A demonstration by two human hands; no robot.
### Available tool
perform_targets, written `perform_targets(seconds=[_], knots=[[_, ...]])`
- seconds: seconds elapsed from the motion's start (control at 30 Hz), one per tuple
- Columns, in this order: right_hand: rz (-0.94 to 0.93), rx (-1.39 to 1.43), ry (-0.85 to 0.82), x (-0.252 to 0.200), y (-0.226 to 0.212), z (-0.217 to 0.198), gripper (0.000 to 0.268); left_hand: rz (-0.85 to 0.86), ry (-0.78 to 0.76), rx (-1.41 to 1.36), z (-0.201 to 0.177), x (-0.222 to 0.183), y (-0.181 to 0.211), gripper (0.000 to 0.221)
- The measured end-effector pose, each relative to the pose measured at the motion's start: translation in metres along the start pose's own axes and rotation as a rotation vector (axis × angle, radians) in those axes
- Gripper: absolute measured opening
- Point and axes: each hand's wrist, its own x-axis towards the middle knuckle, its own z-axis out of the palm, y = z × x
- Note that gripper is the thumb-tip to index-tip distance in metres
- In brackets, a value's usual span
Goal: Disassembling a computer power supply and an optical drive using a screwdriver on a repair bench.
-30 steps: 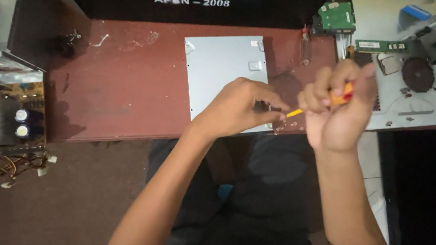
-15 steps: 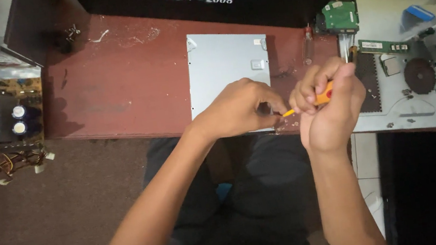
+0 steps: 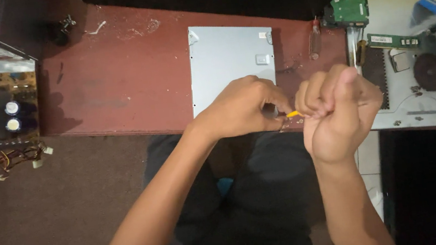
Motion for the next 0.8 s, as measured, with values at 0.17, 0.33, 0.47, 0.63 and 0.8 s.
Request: perform_targets(seconds=[0.17,0.33,0.47,0.63,0.8], knots=[[-0.071,0.043,-0.084,0.007,0.009,-0.008,0.057,0.0,-0.008,-0.003,0.002,0.001,-0.002,0.02],[0.04,0.201,-0.359,0.022,0.003,-0.011,0.059,0.012,-0.016,-0.015,0.001,0.002,-0.005,0.022],[0.161,0.297,-0.651,0.036,-0.005,-0.014,0.056,0.01,-0.027,-0.034,-0.001,0.001,-0.011,0.023],[0.004,-1.216,-0.775,0.039,-0.078,-0.013,0.032,0.183,-0.033,0.054,0.006,0.002,-0.024,0.01],[-0.067,-1.894,-0.889,0.036,-0.083,-0.027,0.044,0.154,-0.041,0.075,0.006,0.001,-0.023,0.012]])
